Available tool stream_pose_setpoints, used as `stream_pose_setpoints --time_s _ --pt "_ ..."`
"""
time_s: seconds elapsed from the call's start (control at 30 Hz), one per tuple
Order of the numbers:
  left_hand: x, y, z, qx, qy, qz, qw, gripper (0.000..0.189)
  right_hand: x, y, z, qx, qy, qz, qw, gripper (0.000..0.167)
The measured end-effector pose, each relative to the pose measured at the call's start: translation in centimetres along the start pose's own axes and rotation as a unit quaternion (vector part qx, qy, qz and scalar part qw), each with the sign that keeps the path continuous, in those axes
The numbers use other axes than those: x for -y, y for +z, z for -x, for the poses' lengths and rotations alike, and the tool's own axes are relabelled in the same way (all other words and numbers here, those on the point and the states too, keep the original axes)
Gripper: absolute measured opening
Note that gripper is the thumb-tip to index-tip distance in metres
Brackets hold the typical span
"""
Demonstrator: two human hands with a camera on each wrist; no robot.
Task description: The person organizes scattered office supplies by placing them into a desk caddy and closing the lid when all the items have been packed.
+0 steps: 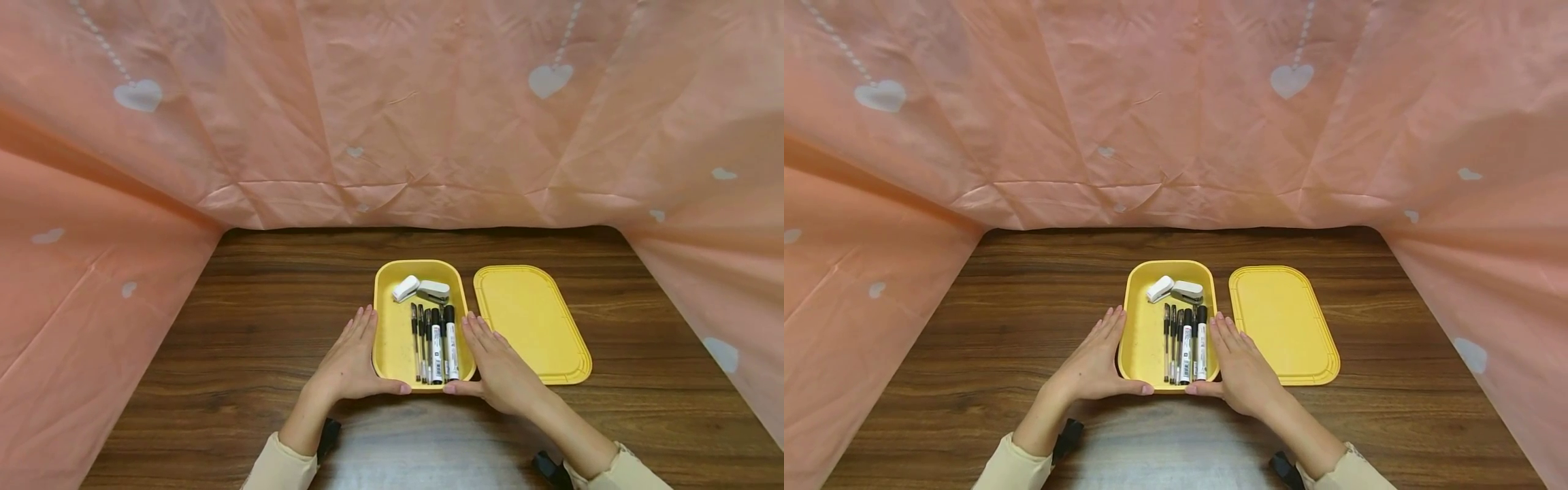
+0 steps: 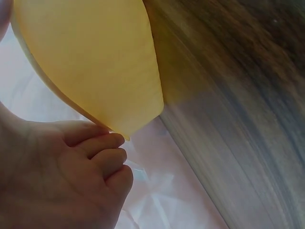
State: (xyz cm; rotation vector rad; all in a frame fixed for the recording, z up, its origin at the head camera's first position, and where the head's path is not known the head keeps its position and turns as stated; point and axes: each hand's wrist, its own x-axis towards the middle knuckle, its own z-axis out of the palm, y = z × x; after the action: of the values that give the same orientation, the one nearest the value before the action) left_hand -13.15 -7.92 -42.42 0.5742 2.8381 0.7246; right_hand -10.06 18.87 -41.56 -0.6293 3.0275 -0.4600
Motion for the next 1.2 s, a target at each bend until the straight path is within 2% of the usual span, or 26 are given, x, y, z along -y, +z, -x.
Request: stream_pose_setpoints --time_s 0.33,0.6,0.77,1.03,1.2 --pt "-0.2 0.1 -0.1 0.002 -0.007 -0.004 1.0 0.138 0.1 -0.3 0.3 -0.006 0.011 -0.002 0.9999 0.101" --pt "-0.2 0.1 0.0 -0.004 -0.005 -0.002 1.0 0.137 -1.3 -1.8 -0.1 -0.013 0.036 -0.018 0.9991 0.103" --pt "-0.2 0.1 -0.1 0.001 -0.009 -0.004 1.0 0.137 -2.5 -3.4 -0.4 -0.041 0.056 -0.049 0.9964 0.107" --pt "-0.1 0.2 -0.1 -0.003 -0.003 -0.016 0.9999 0.138 -5.7 -5.2 0.4 -0.116 0.076 -0.056 0.9888 0.103" --pt "0.1 0.3 -0.1 -0.001 -0.003 -0.019 0.9998 0.138 -8.1 -5.3 1.3 -0.125 0.089 -0.05 0.9869 0.1"
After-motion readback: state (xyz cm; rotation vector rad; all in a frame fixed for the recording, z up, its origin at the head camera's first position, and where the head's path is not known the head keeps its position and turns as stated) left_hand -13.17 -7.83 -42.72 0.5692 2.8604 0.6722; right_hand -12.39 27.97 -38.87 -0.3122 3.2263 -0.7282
